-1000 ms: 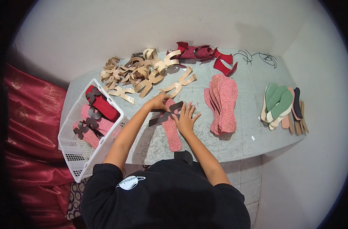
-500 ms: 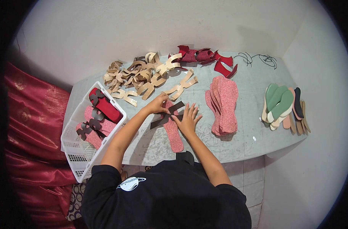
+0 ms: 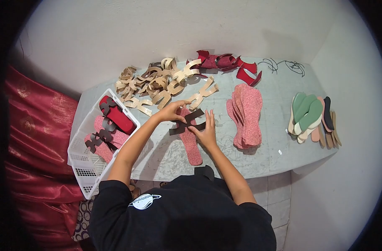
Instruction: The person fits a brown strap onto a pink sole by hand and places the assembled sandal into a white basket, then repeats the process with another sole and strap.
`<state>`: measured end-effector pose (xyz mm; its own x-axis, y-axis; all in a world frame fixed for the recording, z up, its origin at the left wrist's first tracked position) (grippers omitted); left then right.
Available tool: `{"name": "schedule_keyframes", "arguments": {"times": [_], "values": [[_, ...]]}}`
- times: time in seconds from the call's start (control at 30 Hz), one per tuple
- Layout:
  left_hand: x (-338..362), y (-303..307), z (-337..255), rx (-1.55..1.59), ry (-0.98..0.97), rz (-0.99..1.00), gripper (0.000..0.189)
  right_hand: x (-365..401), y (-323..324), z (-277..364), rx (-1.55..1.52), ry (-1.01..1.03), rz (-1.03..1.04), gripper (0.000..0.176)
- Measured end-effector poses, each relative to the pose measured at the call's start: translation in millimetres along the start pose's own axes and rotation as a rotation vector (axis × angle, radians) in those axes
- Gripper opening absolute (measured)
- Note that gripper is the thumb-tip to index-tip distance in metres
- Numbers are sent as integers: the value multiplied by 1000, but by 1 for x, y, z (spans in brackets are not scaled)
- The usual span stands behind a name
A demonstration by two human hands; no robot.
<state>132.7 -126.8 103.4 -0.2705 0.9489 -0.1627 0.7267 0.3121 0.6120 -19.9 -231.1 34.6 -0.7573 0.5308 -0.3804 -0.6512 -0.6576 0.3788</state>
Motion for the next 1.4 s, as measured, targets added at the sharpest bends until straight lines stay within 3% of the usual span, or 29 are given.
{"name": "schedule_keyframes", "arguments": {"times": [0.07, 0.13, 0.17, 0.23, 0.3, 0.37, 0.47, 0.6, 0.7, 0.73, 0.8, 0.83, 0.9, 1.03, 1.13, 1.2, 1.23, 1.27, 1.33, 1.37, 1.4], "values": [[2, 2, 0, 26, 47, 21, 45, -2, 2, 0, -50, 14, 1, 94], [5, 1, 4, 50, 95, 37, 45, -6, 4, -1, -155, 53, -8, 78], [6, 1, 3, -6, -2, -25, 44, -9, 5, -3, -156, 54, -7, 78], [10, 1, 5, -62, -97, -86, 43, -14, 9, -8, -218, 1, -37, 59], [16, -2, 21, 68, 196, -34, 45, -18, 14, -13, -290, -54, 18, 52], [20, 0, 17, 48, 151, -50, 44, -18, 11, -14, -441, -139, 60, 38], [23, 3, 16, 86, 128, -43, 43, -9, 9, -18, -541, -184, 31, 34], [26, 5, 11, 129, 142, 0, 42, 1, 9, -44, -477, -291, -32, 35], [30, 4, 14, 118, 208, 17, 40, 4, 18, -40, 127, -197, -13, 46], [31, 3, 14, 117, 208, 16, 40, 4, 18, -41, 126, -196, -13, 46], [32, 1, 12, 78, 151, 5, 40, 4, 12, -44, 247, -132, 188, 60], [32, 1, 10, 78, 151, 6, 40, 4, 10, -44, 247, -132, 188, 60], [31, 0, 8, 100, 178, 0, 40, 4, 4, -39, 341, -38, 158, 76], [26, 3, -1, 83, 204, 23, 41, 0, -2, -40, 381, 18, 138, 84], [20, 10, -12, 78, 152, -20, 39, -3, 4, -45, 263, -43, 102, 74], [17, 16, -17, 114, 168, -22, 37, -7, 11, -43, -8, -41, 95, 60], [15, 20, -28, 94, 171, -10, 36, -10, 12, -40, -195, -74, 25, 41], [13, 20, -27, 95, 171, -8, 36, -12, 15, -36, -195, -75, 24, 41], [10, 22, -29, 138, 141, -81, 37, -15, 17, -39, -699, -420, 85, 40], [9, 22, -31, 138, 141, -80, 37, -19, 17, -34, -714, -356, 70, 53], [8, 24, -34, 106, 114, -99, 35, -23, 18, -32, -715, -356, 69, 53]]}}
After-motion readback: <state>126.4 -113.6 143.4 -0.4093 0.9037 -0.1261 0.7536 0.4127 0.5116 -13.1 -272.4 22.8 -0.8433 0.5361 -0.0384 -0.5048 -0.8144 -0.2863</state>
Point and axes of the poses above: each hand's wrist, its own x-axis away from the middle knuckle, its own y-axis out of the back of the hand, z = x × y, the point moved 4 cm from there along -x, towards the middle knuckle, and after that the axes turned 3 degrees about -z, right-handed, at the moved point
